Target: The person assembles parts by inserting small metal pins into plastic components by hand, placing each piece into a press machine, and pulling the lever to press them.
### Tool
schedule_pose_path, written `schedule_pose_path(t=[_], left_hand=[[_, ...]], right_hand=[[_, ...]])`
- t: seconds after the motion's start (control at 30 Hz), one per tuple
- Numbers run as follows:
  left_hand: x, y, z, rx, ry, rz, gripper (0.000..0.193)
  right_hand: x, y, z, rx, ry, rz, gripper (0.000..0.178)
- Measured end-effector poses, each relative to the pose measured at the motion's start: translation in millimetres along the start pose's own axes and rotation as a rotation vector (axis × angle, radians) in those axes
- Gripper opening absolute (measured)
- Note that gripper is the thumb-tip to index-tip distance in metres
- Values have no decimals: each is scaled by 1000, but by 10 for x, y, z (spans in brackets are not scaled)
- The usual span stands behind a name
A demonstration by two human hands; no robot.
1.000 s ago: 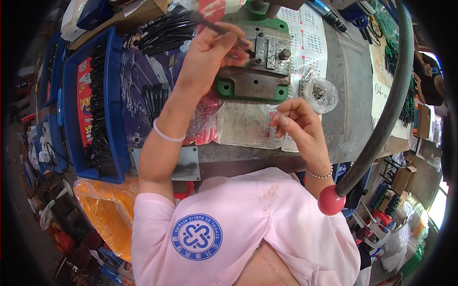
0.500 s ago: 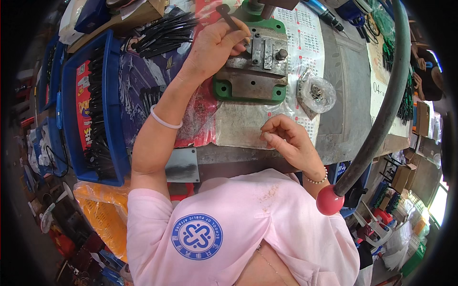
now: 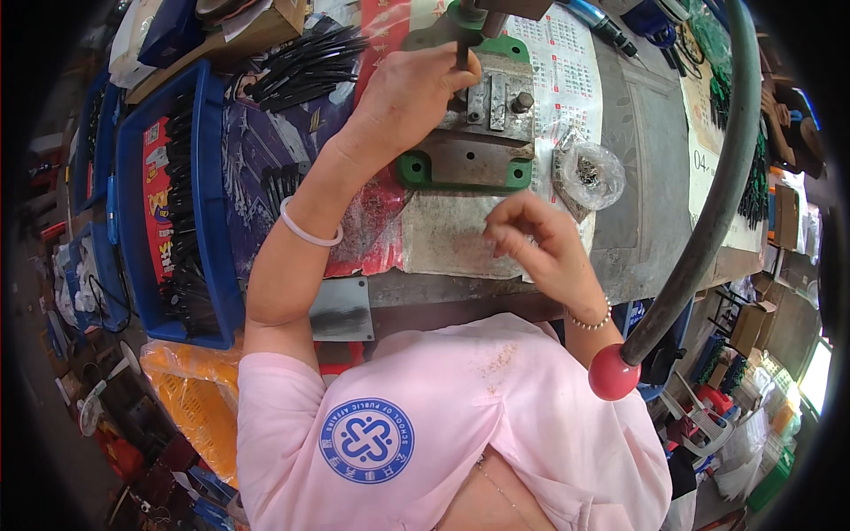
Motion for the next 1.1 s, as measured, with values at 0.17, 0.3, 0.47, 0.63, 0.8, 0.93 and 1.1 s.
schedule_pose_path(t=[0.17, 0.3, 0.47, 0.63, 0.8, 0.93, 1.1], left_hand=[[-31, 132, -22, -87, -28, -12, 15], [-19, 191, -31, -70, -26, -50, 11], [-33, 197, -50, -110, -27, -43, 12], [-34, 279, -34, -65, 18, -142, 9], [-43, 132, -40, 22, -11, -30, 10], [-63, 104, -71, 40, -21, -23, 11], [-69, 87, -75, 40, -25, -9, 12]], right_hand=[[-513, -301, 344, -24, 418, 192, 15], [-856, -535, 455, 56, 517, 301, 17], [-1017, -640, 503, 195, 507, 434, 15], [-899, -686, 541, 179, 462, 387, 20], [-311, -663, 551, -94, 262, 265, 30], [235, -712, 280, -746, -181, 188, 64], [740, -974, 145, -1185, -799, 450, 52]])
Point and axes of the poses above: each hand's wrist, its own x-axis away from the middle knuckle, its own z-axis out of the back of the hand, y = z × x, the point moved 7 cm from there along -x, towards the middle knuckle, and after that the axes turned 13 degrees about x, right-handed, at the moved point
